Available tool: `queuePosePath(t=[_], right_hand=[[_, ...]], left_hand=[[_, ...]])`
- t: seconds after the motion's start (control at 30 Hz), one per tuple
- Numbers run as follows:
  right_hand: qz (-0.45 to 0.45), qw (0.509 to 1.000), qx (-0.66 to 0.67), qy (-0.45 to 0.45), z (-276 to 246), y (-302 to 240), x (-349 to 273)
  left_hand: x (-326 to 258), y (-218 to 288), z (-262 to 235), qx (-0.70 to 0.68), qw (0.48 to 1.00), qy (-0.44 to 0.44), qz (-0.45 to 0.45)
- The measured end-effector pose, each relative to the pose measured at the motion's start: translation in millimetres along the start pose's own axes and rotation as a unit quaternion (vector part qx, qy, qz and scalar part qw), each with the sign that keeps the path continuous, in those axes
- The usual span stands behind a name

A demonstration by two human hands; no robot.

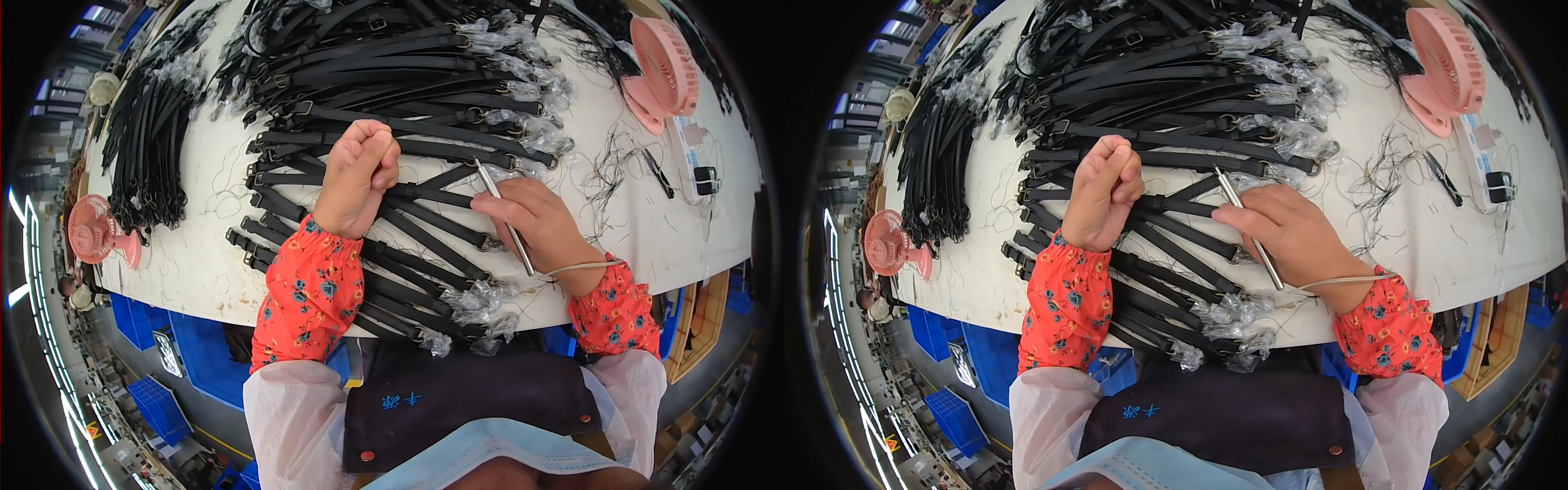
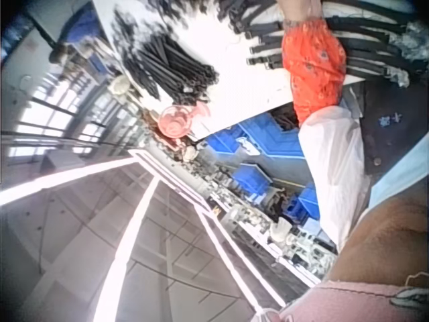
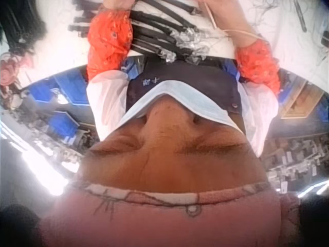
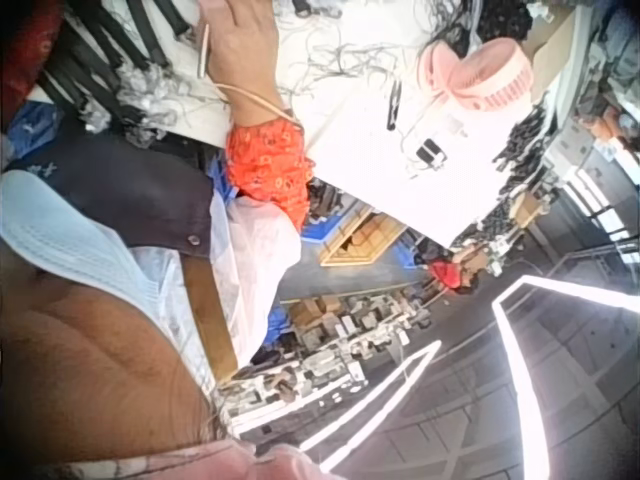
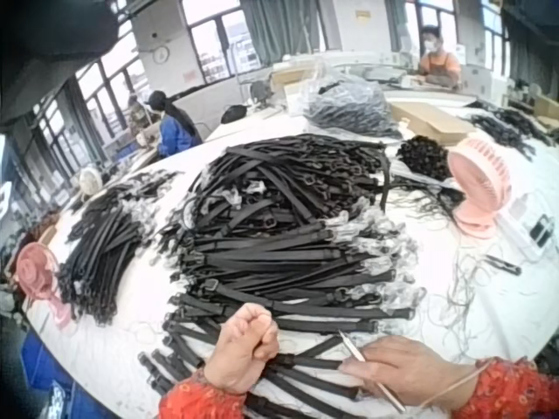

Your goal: The person uses a metal tool to attach metal hardware to the ends of black leather belts. They work on a white table in a factory setting, handling the belts one by one and placing the finished items into a pile.

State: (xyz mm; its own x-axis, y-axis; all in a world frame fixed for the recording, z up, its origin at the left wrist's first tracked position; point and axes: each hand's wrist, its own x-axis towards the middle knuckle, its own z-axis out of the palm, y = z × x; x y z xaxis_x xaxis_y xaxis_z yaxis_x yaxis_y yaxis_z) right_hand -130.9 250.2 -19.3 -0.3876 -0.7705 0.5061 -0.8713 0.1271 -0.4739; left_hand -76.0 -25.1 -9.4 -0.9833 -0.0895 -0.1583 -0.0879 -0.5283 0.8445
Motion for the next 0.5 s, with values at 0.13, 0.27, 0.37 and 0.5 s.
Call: queuePosePath(t=[0.13,0.27,0.37,0.5], right_hand=[[0.128,0.978,0.164,0.004,-4.7,-15.7,8.6],[0.257,0.868,0.424,-0.014,-0.5,-26.3,18.3],[0.281,0.817,0.501,-0.051,6.5,-22.5,23.5],[0.305,0.807,0.504,-0.048,14.0,-19.7,25.2]], left_hand=[[1.6,-2.9,-1.2,-0.075,0.997,-0.004,-0.029],[1.8,-4.6,0.6,-0.105,0.993,-0.034,-0.042],[1.7,-6.3,-0.3,-0.12,0.99,-0.06,-0.044],[0.1,-5.4,2.6,-0.125,0.988,-0.078,-0.043]])
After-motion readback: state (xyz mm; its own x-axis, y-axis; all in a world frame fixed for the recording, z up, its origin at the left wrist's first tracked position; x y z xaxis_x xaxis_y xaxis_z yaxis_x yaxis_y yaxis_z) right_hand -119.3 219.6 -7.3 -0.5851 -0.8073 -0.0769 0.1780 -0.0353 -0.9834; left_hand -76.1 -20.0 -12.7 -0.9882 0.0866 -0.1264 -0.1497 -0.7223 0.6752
